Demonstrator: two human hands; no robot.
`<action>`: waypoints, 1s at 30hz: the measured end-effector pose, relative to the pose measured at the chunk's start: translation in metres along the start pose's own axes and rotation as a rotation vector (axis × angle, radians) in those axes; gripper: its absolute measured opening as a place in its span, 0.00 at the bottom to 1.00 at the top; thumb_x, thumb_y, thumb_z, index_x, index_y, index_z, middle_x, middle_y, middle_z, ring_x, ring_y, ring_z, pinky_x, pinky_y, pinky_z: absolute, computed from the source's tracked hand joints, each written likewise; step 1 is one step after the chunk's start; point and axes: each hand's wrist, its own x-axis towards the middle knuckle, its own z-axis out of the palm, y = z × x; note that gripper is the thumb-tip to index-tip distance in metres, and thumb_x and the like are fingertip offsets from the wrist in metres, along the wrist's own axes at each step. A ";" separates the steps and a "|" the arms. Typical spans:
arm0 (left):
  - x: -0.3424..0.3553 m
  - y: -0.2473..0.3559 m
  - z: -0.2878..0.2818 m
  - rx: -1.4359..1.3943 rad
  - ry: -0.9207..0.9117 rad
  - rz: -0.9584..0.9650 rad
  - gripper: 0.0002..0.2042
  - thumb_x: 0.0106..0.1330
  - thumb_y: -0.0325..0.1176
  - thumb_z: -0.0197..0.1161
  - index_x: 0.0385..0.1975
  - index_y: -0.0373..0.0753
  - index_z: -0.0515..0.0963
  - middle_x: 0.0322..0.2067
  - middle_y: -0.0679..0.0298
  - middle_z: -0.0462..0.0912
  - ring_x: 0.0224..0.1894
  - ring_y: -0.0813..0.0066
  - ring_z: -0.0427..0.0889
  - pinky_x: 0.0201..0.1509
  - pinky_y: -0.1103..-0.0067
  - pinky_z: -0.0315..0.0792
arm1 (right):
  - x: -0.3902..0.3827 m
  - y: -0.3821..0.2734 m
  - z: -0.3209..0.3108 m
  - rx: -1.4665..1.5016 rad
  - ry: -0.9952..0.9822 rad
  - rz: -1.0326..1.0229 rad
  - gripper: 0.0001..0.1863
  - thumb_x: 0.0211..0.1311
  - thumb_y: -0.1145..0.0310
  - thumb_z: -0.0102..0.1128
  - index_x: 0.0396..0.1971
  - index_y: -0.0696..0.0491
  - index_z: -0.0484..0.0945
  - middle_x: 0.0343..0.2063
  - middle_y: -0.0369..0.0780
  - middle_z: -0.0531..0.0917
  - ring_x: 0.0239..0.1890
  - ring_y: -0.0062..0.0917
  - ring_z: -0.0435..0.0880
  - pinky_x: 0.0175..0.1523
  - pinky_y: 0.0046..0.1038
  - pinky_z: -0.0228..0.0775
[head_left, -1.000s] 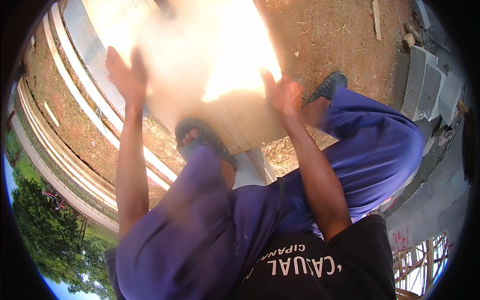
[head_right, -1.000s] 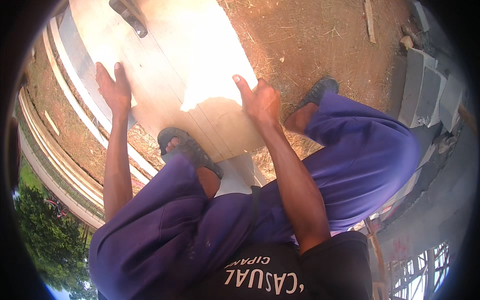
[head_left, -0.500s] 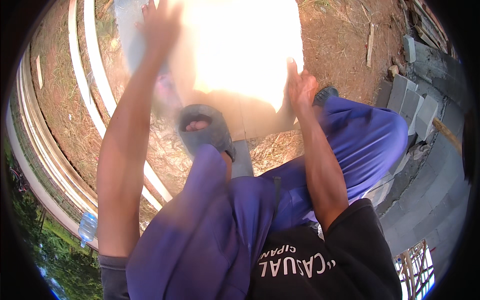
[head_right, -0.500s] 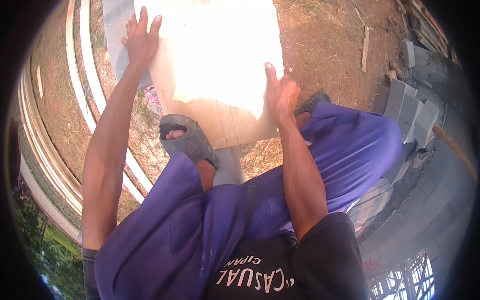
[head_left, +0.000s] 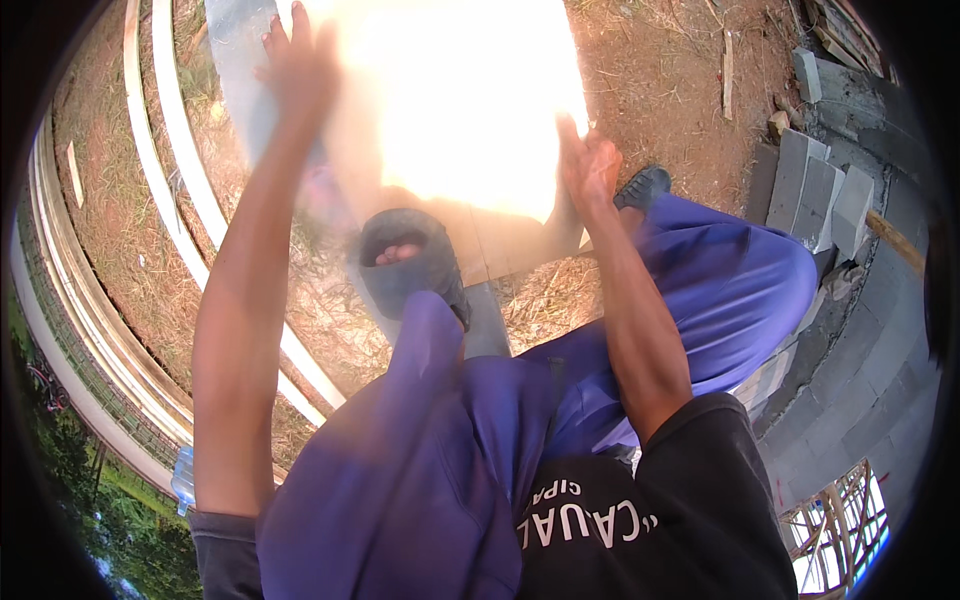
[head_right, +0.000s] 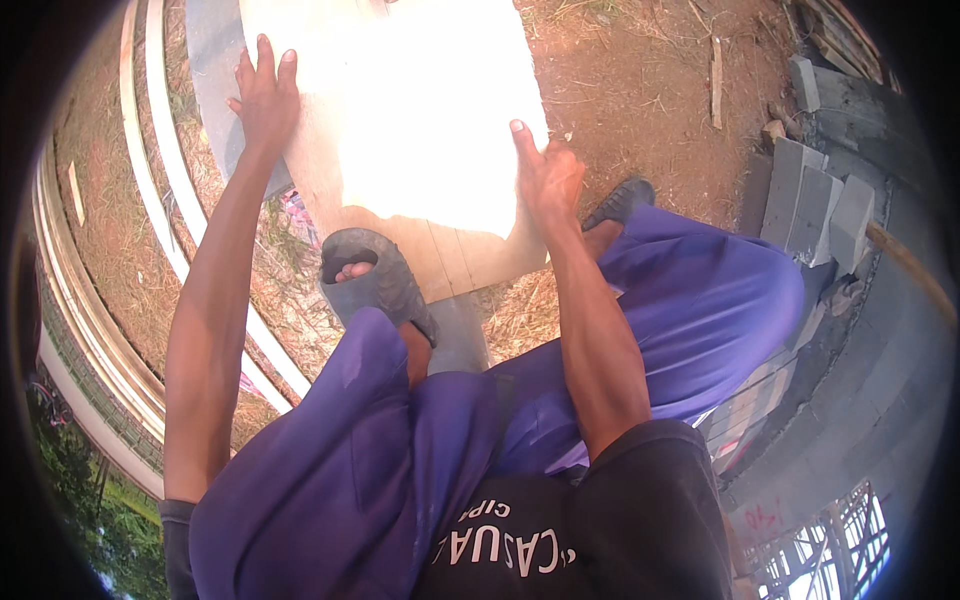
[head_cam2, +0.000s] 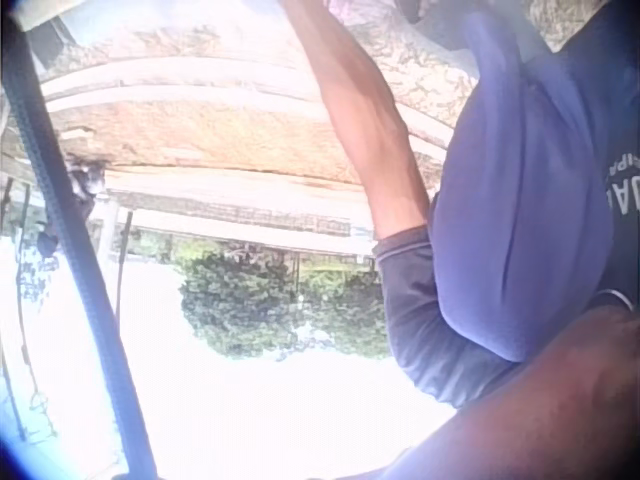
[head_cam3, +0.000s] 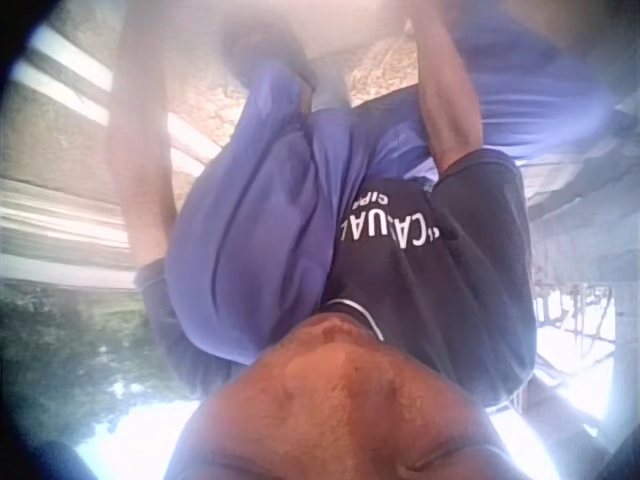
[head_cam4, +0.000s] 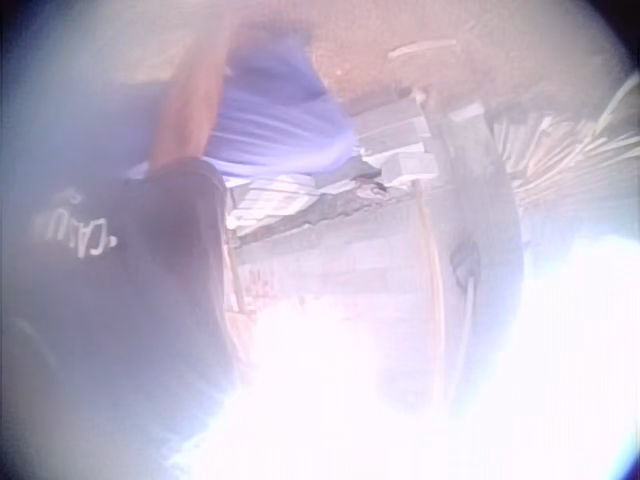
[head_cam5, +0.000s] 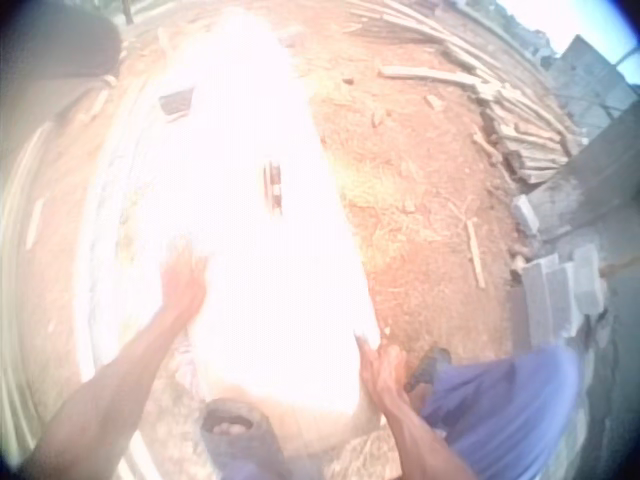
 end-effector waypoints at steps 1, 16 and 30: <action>-0.003 -0.004 -0.004 0.023 -0.017 -0.010 0.32 0.78 0.57 0.40 0.77 0.46 0.55 0.75 0.42 0.50 0.78 0.40 0.45 0.73 0.35 0.34 | -0.010 -0.007 -0.006 0.026 0.002 0.015 0.46 0.61 0.32 0.58 0.33 0.74 0.81 0.29 0.64 0.82 0.37 0.50 0.86 0.47 0.50 0.75; -0.008 0.019 -0.011 0.062 -0.001 -0.035 0.29 0.80 0.49 0.35 0.75 0.38 0.57 0.74 0.42 0.54 0.78 0.43 0.47 0.77 0.44 0.33 | 0.000 -0.009 -0.012 0.071 -0.038 -0.009 0.45 0.60 0.33 0.63 0.31 0.74 0.80 0.22 0.61 0.82 0.30 0.45 0.86 0.40 0.45 0.79; -0.006 0.019 -0.012 0.039 0.024 -0.026 0.30 0.80 0.48 0.33 0.75 0.36 0.55 0.73 0.38 0.54 0.77 0.39 0.47 0.77 0.43 0.35 | -0.004 -0.012 -0.023 0.126 -0.070 -0.006 0.45 0.58 0.32 0.64 0.29 0.73 0.81 0.25 0.60 0.83 0.34 0.45 0.88 0.41 0.48 0.79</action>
